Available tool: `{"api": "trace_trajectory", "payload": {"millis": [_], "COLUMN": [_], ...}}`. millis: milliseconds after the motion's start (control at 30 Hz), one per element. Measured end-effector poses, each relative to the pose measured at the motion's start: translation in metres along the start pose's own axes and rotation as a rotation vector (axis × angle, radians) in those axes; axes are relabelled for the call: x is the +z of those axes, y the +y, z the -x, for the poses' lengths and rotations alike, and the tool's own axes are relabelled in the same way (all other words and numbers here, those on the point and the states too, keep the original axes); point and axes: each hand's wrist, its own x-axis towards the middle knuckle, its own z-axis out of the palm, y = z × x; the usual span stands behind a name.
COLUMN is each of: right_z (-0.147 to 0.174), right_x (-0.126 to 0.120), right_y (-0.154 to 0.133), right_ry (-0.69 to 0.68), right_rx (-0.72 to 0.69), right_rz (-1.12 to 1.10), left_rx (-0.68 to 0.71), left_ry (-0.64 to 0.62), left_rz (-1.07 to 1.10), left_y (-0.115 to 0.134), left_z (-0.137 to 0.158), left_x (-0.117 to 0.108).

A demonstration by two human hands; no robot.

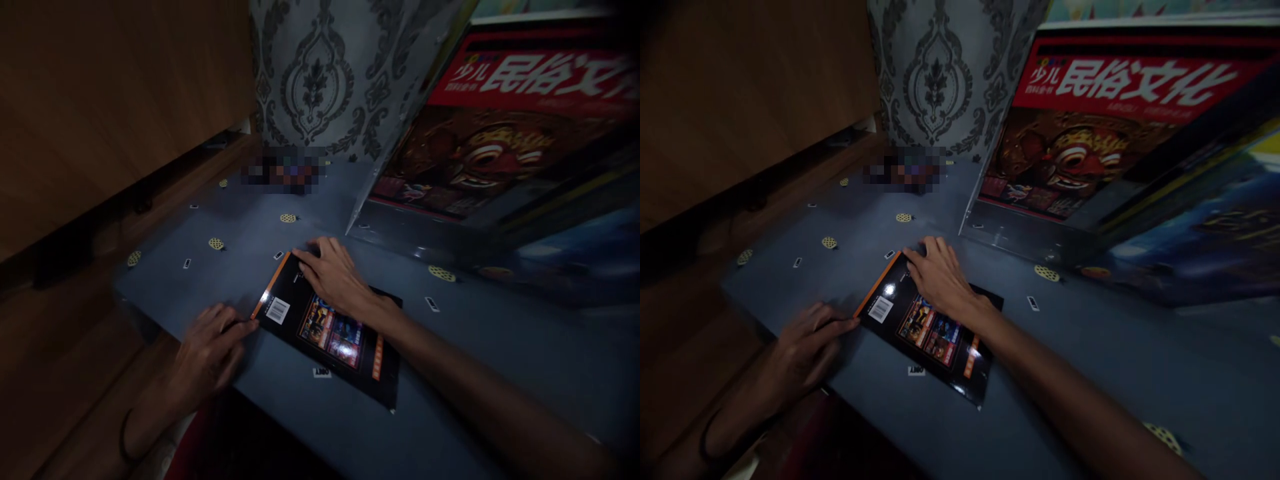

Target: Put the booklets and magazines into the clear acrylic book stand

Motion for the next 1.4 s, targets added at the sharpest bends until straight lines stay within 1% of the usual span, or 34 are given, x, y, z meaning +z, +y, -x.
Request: {"api": "trace_trajectory", "payload": {"millis": [67, 133, 233, 333, 433, 500, 600, 700, 800, 867, 967, 1033, 1133, 1333, 1400], "right_z": [0.000, 0.003, 0.014, 0.034, 0.056, 0.069, 0.081, 0.088, 0.091, 0.092, 0.094, 0.093, 0.093, 0.092, 0.092], "right_x": [0.001, 0.000, -0.006, -0.016, -0.029, -0.037, -0.044, -0.047, -0.044, -0.041, -0.036, -0.033, -0.032, -0.034, -0.035], "right_y": [0.008, 0.014, 0.022, 0.030, 0.030, 0.022, 0.006, -0.002, 0.005, 0.014, 0.026, 0.030, 0.031, 0.029, 0.029], "right_ry": [0.021, 0.024, 0.049, 0.081, 0.068, 0.060, 0.062, 0.068, 0.116, 0.151, 0.182, 0.203, 0.231, 0.292, 0.291], "right_rx": [0.018, 0.027, 0.053, 0.106, 0.174, 0.214, 0.245, 0.249, 0.263, 0.307, 0.387, 0.403, 0.394, 0.409, 0.401], "right_rz": [0.018, 0.038, 0.075, 0.066, -0.028, -0.120, -0.263, -0.391, -0.522, -0.671, -0.933, -1.029, -1.087, -1.143, -1.124], "left_rx": [0.019, 0.045, 0.041, 0.011, 0.014, 0.022, 0.037, 0.057, 0.055, 0.063, 0.101, 0.125, 0.166, 0.287, 0.329], "left_ry": [-0.023, -0.057, -0.144, -0.191, -0.189, -0.173, -0.167, -0.198, -0.197, -0.201, -0.214, -0.214, -0.243, -0.315, -0.344], "left_rz": [-0.118, -0.189, -0.190, -0.172, -0.185, -0.215, -0.281, -0.331, -0.317, -0.291, -0.236, -0.176, -0.072, 0.096, 0.143], "left_y": [0.004, 0.006, 0.005, -0.003, -0.018, -0.032, -0.050, -0.055, -0.045, -0.033, -0.015, -0.004, 0.015, 0.063, 0.075], "left_z": [-0.003, -0.006, -0.012, -0.017, -0.024, -0.034, -0.056, -0.081, -0.100, -0.109, -0.117, -0.119, -0.118, -0.104, -0.100], "left_x": [0.000, 0.000, 0.000, 0.002, 0.005, 0.008, 0.011, 0.015, 0.024, 0.033, 0.051, 0.060, 0.066, 0.063, 0.063]}}
